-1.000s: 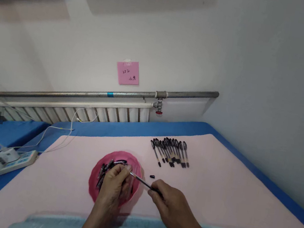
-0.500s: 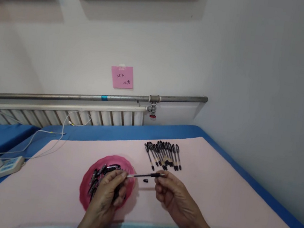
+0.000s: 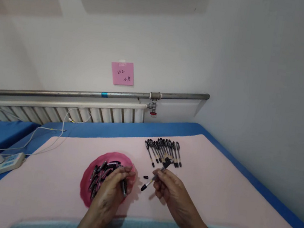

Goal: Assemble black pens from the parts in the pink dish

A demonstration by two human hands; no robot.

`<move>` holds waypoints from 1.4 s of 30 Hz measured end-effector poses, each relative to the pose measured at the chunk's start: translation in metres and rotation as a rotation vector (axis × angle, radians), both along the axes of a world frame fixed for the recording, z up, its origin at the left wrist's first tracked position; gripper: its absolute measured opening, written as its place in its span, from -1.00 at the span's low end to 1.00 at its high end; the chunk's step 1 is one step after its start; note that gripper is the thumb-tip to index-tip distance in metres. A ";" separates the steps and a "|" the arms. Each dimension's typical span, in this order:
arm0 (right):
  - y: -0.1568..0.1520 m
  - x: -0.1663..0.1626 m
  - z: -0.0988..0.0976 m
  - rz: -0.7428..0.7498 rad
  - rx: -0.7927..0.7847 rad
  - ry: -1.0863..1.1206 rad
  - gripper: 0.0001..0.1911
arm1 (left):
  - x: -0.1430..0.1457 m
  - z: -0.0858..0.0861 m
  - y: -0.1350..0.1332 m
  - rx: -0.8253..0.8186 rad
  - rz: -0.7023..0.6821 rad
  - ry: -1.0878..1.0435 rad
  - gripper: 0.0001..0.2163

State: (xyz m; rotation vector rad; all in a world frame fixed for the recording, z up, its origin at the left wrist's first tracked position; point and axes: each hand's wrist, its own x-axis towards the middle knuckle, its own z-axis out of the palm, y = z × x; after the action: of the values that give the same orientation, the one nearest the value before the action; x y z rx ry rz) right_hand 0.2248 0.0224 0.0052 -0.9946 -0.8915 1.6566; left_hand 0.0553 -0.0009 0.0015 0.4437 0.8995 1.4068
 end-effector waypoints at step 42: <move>-0.027 -0.013 0.012 0.519 0.509 -0.681 -0.74 | -0.019 0.013 0.003 0.096 0.171 -0.111 -0.83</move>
State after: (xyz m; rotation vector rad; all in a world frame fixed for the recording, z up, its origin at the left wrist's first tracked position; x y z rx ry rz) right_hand 0.2122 -0.0043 0.0167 -1.0187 -2.0513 1.3590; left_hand 0.0362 0.0020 0.0149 0.3637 0.7970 1.6200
